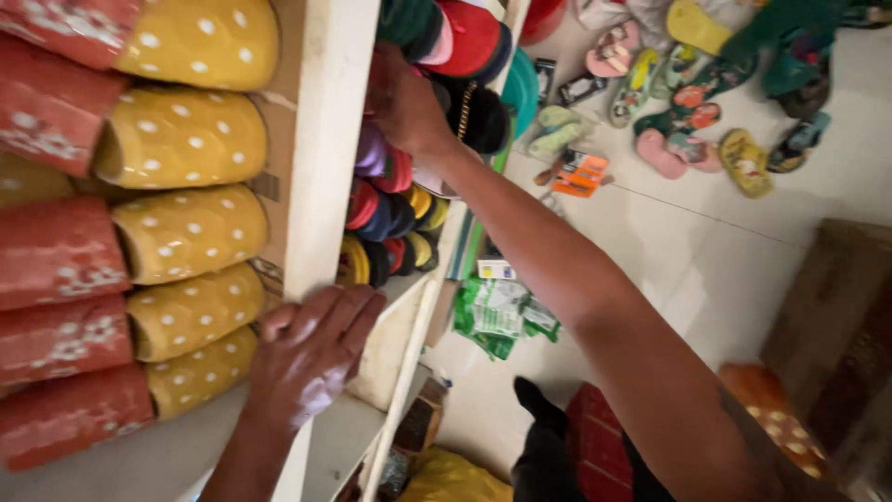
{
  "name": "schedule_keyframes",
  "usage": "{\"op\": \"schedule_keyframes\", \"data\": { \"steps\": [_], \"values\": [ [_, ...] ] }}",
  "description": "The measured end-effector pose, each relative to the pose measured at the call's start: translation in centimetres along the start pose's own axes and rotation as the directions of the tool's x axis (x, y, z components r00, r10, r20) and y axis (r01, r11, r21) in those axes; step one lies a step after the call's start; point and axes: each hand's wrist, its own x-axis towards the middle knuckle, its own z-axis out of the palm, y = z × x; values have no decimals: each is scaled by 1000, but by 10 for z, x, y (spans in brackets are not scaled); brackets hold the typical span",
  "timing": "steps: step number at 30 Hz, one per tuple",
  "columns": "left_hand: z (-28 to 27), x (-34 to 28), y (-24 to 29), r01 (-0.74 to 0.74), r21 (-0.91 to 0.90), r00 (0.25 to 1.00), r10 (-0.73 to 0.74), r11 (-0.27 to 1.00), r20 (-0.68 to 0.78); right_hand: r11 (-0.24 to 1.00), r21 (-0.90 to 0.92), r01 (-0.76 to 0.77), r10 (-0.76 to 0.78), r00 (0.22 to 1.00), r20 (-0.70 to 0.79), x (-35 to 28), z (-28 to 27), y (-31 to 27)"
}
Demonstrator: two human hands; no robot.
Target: The person wipes three different pairs of flip-flops with a red cloth and places each pair onto a shelf.
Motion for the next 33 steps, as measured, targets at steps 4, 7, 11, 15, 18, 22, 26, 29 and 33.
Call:
{"op": "schedule_keyframes", "data": {
  "steps": [4,7,11,15,18,22,26,29,33],
  "values": [
    [0,-2,0,-41,12,999,41,999,16,967,-228,115,-125,992,-28,3,-6,-2],
    [-1,-2,-4,-97,-119,994,101,988,28,972,-231,53,-59,998,-22,1,-9,-10],
    [-3,1,-4,-76,-183,989,96,980,108,965,-245,-92,93,996,-9,0,-12,-19],
    [-5,4,-2,-33,-188,985,63,982,158,943,-308,-127,131,991,-8,7,-9,-17],
    [-7,8,-1,-5,-190,986,37,982,165,910,-388,-145,139,989,-44,0,-12,-28],
    [-8,11,-2,-39,-177,984,69,983,165,890,-457,-7,-52,992,-117,-2,-15,-30],
    [-9,13,-2,-11,-183,987,41,983,158,925,-351,-146,112,987,-115,-9,-19,-31],
    [-8,12,-2,-15,-190,985,47,982,165,945,-321,-63,13,988,-156,-27,-22,-22],
    [-6,8,-2,-28,-172,987,54,985,149,976,-218,21,-83,956,-282,-86,-48,-5]
  ]
}}
